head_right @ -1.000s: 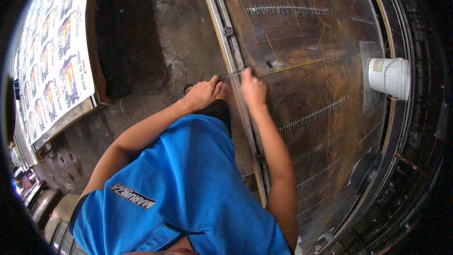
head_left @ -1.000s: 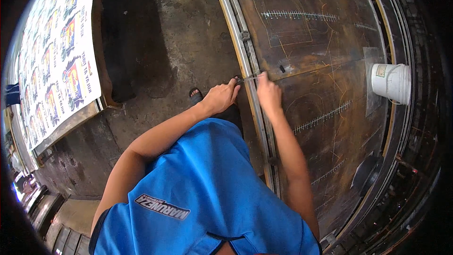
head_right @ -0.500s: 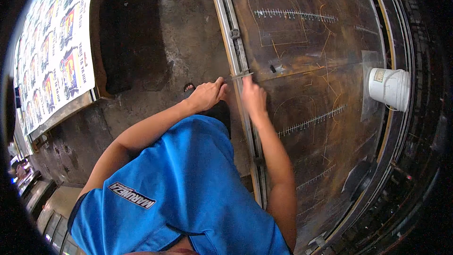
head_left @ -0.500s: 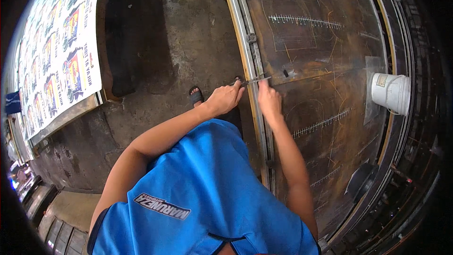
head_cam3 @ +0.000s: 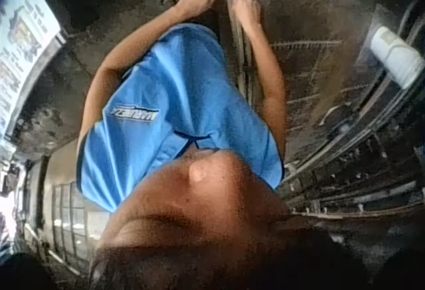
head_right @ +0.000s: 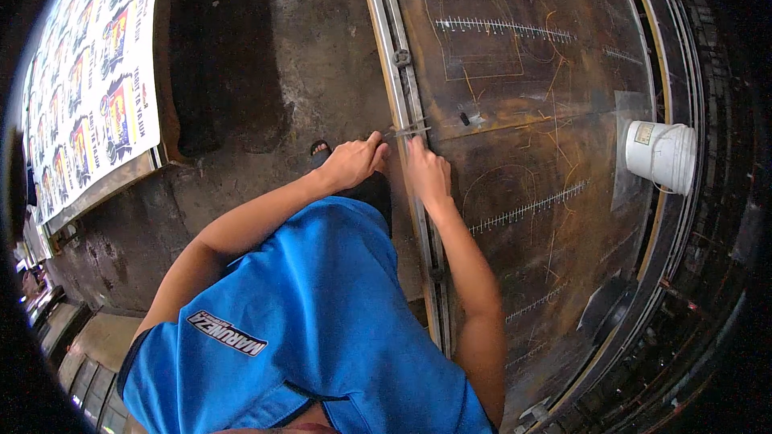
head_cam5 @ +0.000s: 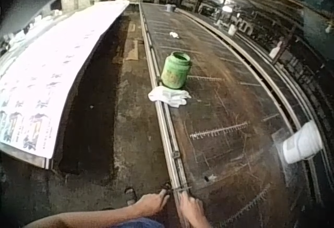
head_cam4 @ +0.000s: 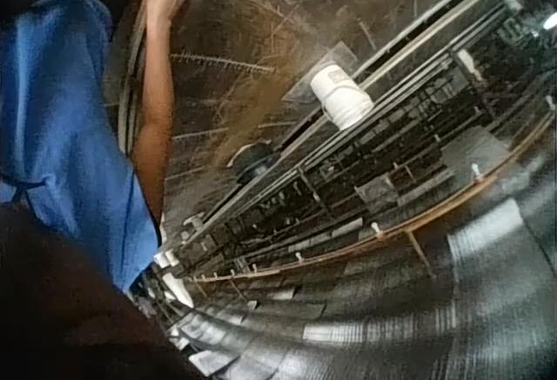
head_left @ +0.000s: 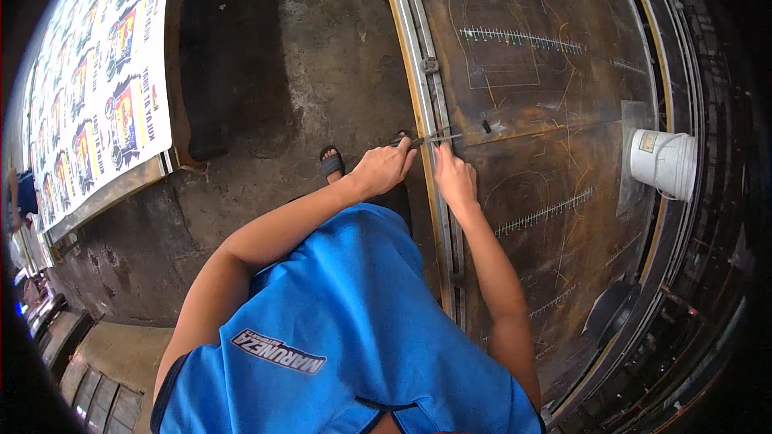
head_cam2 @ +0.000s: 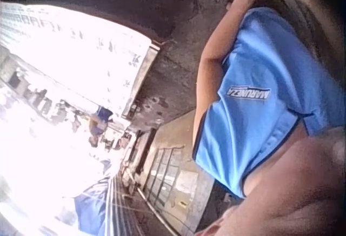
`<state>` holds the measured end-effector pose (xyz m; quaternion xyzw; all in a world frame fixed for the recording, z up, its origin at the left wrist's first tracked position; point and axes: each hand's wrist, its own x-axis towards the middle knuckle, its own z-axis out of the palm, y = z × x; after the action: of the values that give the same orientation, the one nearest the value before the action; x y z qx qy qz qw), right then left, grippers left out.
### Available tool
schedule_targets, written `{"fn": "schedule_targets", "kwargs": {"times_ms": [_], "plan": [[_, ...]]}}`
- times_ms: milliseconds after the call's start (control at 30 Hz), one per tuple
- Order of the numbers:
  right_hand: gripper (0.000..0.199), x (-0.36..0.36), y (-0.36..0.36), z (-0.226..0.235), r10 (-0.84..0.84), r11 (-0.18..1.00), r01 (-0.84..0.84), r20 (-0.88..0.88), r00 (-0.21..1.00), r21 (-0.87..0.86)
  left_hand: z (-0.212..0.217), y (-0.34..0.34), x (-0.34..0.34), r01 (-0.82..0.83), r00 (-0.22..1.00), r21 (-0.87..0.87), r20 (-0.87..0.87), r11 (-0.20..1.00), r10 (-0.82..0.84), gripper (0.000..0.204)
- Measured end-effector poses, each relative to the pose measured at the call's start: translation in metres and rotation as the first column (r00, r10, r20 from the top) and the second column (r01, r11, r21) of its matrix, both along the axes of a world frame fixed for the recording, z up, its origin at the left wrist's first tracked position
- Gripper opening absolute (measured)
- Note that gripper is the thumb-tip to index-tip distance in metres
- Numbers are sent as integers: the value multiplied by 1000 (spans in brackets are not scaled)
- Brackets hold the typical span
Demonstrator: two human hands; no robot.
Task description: Cutting out individual posters from a large printed roll using scissors on a long processing table.
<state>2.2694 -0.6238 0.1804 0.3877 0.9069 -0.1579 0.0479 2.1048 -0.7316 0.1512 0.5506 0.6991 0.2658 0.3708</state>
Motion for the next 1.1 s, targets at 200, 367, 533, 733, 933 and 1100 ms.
{"fn": "schedule_targets", "kwargs": {"times_ms": [200,367,533,733,933,1100], "plan": [[25,7,6,13,-121,991,126,-77,990,54,-2,-3,-2,-37,999,16,-23,999,38,30],[26,6,9,2,-140,990,141,-24,990,30,-5,1,-8,35,997,-10,69,999,-34,37],[24,-8,-6,2,-79,995,87,-128,989,56,-7,3,-8,42,999,32,-12,999,-42,40],[22,-1,16,-14,-74,993,77,-46,996,84,3,5,-8,63,997,-42,42,997,-61,41],[24,0,50,6,-136,974,123,57,989,189,-3,1,-8,13,999,21,33,1000,-13,39],[19,-6,-2,-3,38,995,-31,-72,997,92,-2,1,-4,25,1000,2,17,1000,-25,40]]}}
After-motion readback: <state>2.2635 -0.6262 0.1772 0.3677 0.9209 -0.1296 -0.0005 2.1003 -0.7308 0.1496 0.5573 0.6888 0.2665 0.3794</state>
